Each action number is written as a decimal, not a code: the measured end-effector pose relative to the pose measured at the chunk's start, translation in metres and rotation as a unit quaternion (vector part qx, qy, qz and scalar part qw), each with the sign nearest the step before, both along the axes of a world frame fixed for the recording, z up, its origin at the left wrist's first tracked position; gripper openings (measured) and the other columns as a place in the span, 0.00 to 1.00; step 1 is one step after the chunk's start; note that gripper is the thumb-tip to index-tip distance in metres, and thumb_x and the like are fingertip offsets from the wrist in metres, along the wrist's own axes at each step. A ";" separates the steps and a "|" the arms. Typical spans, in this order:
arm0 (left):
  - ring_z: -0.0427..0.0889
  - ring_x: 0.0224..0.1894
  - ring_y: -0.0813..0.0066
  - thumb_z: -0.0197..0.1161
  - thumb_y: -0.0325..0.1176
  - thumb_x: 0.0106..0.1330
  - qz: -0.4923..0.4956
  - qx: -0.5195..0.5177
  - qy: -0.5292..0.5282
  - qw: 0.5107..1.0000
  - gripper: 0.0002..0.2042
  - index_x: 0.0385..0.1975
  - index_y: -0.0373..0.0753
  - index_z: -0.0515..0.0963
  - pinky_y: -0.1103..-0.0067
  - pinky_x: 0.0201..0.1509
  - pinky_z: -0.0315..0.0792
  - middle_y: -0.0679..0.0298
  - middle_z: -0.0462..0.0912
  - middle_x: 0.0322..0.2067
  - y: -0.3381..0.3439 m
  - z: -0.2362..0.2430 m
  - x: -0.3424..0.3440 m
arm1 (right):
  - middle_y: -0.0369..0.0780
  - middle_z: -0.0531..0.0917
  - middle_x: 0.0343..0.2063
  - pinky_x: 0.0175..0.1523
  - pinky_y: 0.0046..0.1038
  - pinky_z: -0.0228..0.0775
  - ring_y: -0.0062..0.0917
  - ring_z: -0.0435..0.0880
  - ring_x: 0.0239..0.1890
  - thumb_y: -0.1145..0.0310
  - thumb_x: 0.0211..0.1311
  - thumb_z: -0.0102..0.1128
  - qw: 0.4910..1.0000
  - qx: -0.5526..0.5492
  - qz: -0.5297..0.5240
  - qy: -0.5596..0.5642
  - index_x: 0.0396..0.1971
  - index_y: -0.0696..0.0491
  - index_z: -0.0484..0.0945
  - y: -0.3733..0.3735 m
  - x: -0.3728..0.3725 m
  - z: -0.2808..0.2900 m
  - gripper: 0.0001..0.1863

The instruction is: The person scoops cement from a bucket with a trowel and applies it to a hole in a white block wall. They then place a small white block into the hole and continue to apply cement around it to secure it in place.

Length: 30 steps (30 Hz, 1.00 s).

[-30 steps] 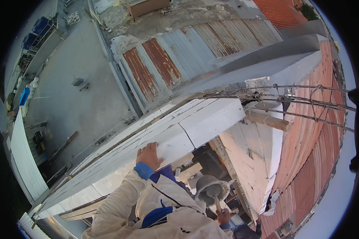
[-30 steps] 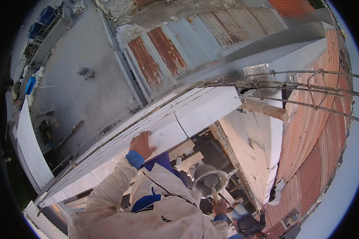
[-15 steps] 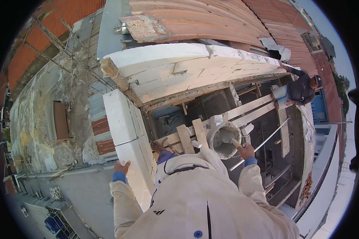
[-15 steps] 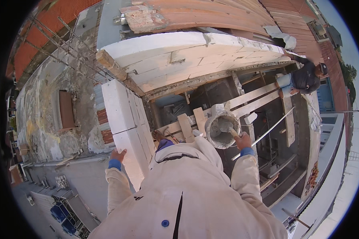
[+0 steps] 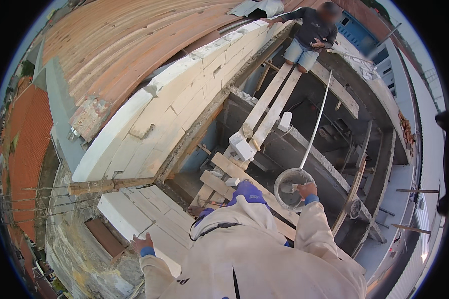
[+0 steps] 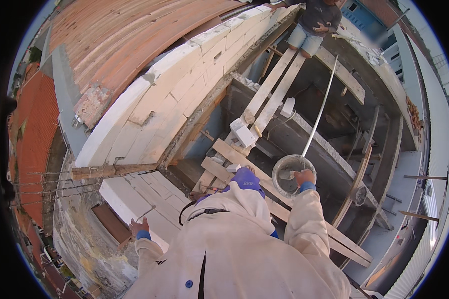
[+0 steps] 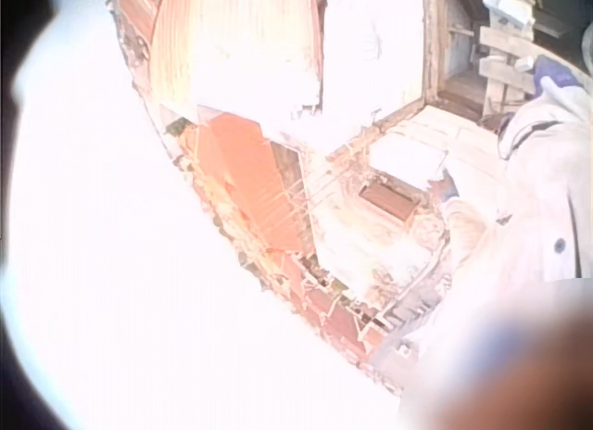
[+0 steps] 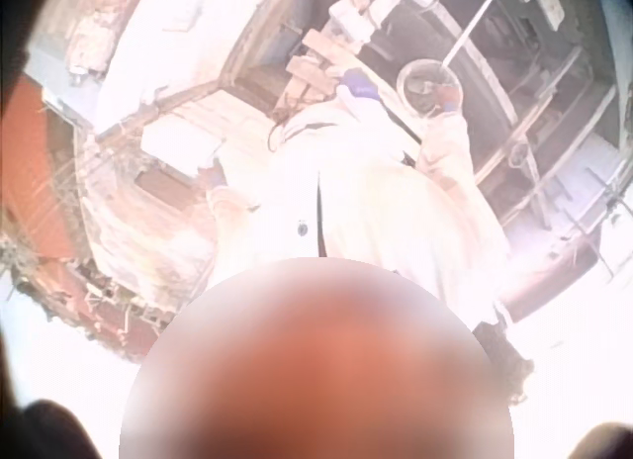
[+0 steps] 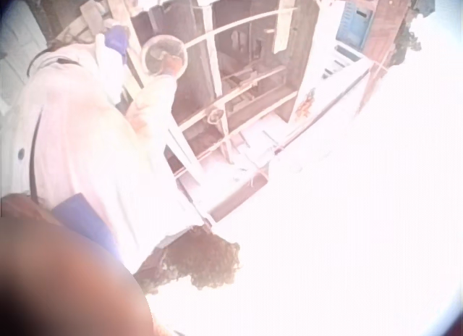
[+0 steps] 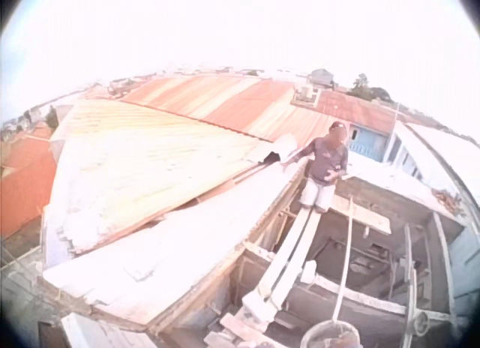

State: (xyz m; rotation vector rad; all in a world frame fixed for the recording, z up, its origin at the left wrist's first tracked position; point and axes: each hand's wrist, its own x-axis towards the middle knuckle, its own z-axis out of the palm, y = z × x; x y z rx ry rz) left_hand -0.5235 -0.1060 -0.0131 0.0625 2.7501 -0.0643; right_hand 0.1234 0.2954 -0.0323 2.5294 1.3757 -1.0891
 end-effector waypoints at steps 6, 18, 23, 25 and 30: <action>0.57 0.74 0.42 0.71 0.56 0.58 -0.052 -0.033 -0.061 0.996 0.43 0.72 0.46 0.61 0.43 0.71 0.58 0.52 0.51 0.76 0.085 0.012 0.081 | 0.45 0.87 0.28 0.32 0.33 0.83 0.31 0.88 0.27 0.54 0.50 0.74 0.999 -0.025 -0.019 0.021 0.39 0.62 0.85 0.045 0.055 -0.022 0.26; 0.69 0.68 0.46 0.72 0.53 0.60 -0.151 0.016 -0.127 0.980 0.37 0.60 0.30 0.74 0.63 0.73 0.64 0.39 0.75 0.61 0.055 0.004 0.200 | 0.44 0.85 0.21 0.31 0.35 0.81 0.34 0.87 0.22 0.49 0.56 0.69 0.994 0.050 0.028 0.098 0.34 0.61 0.80 0.158 0.045 -0.029 0.26; 0.79 0.60 0.46 0.74 0.50 0.57 -0.082 0.029 -0.205 0.975 0.35 0.57 0.27 0.76 0.63 0.65 0.72 0.36 0.80 0.54 0.057 -0.021 0.207 | 0.44 0.87 0.26 0.33 0.35 0.79 0.33 0.88 0.28 0.53 0.54 0.70 0.980 0.174 0.098 0.023 0.39 0.60 0.82 0.212 0.010 -0.001 0.24; 0.79 0.60 0.46 0.74 0.52 0.56 -0.086 0.013 -0.224 0.971 0.36 0.57 0.29 0.76 0.63 0.66 0.71 0.38 0.80 0.54 0.070 -0.041 0.209 | 0.45 0.87 0.26 0.34 0.35 0.78 0.34 0.88 0.27 0.51 0.53 0.71 0.980 0.165 0.106 0.019 0.37 0.61 0.81 0.222 -0.002 0.014 0.26; 0.78 0.61 0.47 0.71 0.54 0.59 -0.181 0.044 -0.286 0.940 0.34 0.58 0.32 0.76 0.63 0.66 0.71 0.43 0.81 0.56 0.125 -0.098 0.197 | 0.54 0.87 0.41 0.53 0.41 0.77 0.48 0.86 0.48 0.38 0.54 0.68 0.992 0.061 0.091 0.059 0.43 0.64 0.83 0.218 -0.032 0.038 0.38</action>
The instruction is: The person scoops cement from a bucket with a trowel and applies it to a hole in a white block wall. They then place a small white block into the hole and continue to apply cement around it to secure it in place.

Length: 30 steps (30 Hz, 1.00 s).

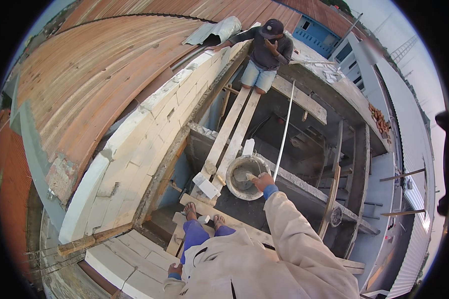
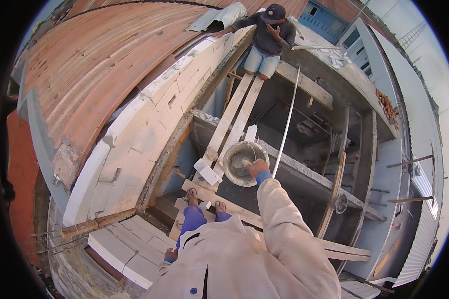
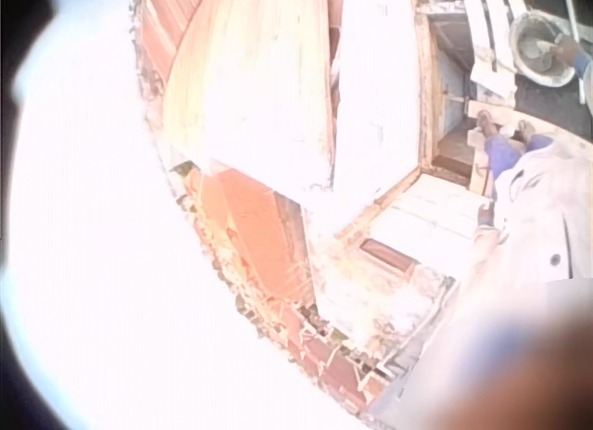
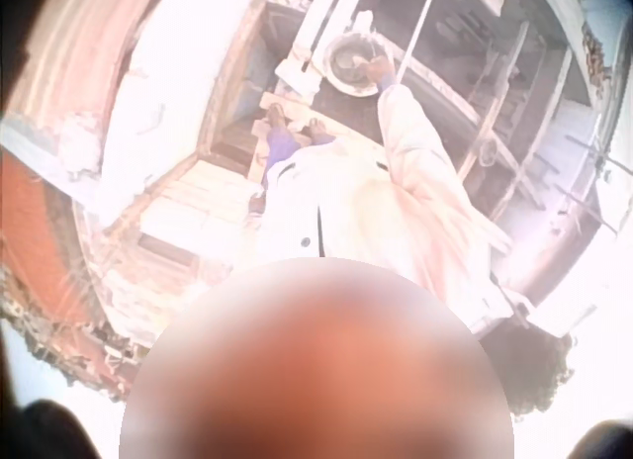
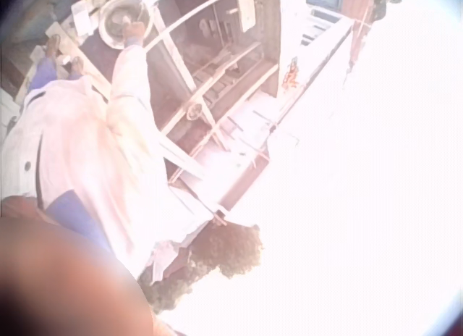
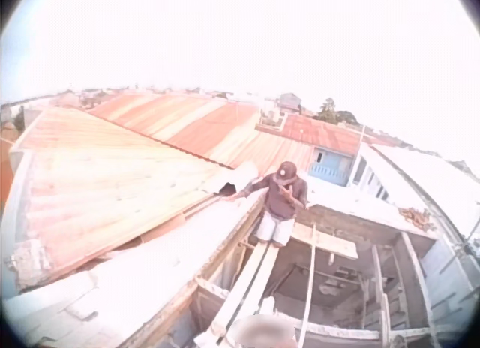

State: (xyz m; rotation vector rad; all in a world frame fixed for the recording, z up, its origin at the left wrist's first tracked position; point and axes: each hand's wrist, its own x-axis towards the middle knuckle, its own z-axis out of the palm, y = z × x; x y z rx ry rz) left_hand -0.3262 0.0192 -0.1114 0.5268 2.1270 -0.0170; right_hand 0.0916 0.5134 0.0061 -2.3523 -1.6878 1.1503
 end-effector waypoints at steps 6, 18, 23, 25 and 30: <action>0.82 0.57 0.55 0.65 0.47 0.67 0.016 0.121 -0.064 0.990 0.29 0.59 0.30 0.75 0.67 0.63 0.73 0.47 0.82 0.55 0.092 -0.004 -0.037 | 0.42 0.85 0.26 0.30 0.31 0.81 0.29 0.87 0.26 0.52 0.54 0.74 0.993 -0.066 -0.081 0.047 0.41 0.64 0.79 -0.032 -0.022 0.010 0.28; 0.76 0.64 0.52 0.53 0.54 0.72 -0.451 -0.015 -0.090 0.888 0.26 0.55 0.37 0.80 0.61 0.67 0.69 0.49 0.79 0.59 0.170 -0.048 -0.153 | 0.47 0.87 0.27 0.37 0.36 0.81 0.39 0.90 0.30 0.37 0.51 0.72 0.976 -0.093 -0.184 -0.065 0.33 0.61 0.84 -0.161 -0.003 -0.015 0.35; 0.74 0.64 0.47 0.43 0.51 0.77 -0.571 -0.065 -0.083 0.814 0.23 0.55 0.45 0.80 0.59 0.68 0.68 0.49 0.80 0.57 0.227 -0.030 -0.180 | 0.44 0.86 0.26 0.31 0.33 0.83 0.32 0.88 0.24 0.46 0.53 0.74 0.951 -0.109 -0.285 -0.057 0.33 0.61 0.82 -0.239 0.015 -0.031 0.28; 0.74 0.65 0.48 0.47 0.53 0.76 -0.562 -0.043 -0.076 0.822 0.24 0.57 0.43 0.79 0.60 0.69 0.68 0.49 0.79 0.59 0.267 -0.025 -0.184 | 0.45 0.86 0.26 0.31 0.36 0.82 0.34 0.88 0.26 0.44 0.52 0.75 0.931 -0.107 -0.347 -0.035 0.34 0.62 0.83 -0.269 0.019 -0.034 0.31; 0.72 0.68 0.53 0.62 0.59 0.67 -0.292 -0.028 -0.101 0.951 0.36 0.65 0.35 0.72 0.67 0.73 0.63 0.49 0.74 0.65 0.348 0.005 -0.151 | 0.48 0.87 0.27 0.28 0.39 0.80 0.36 0.88 0.26 0.44 0.52 0.76 0.881 -0.117 -0.458 0.042 0.35 0.66 0.83 -0.333 0.032 -0.047 0.34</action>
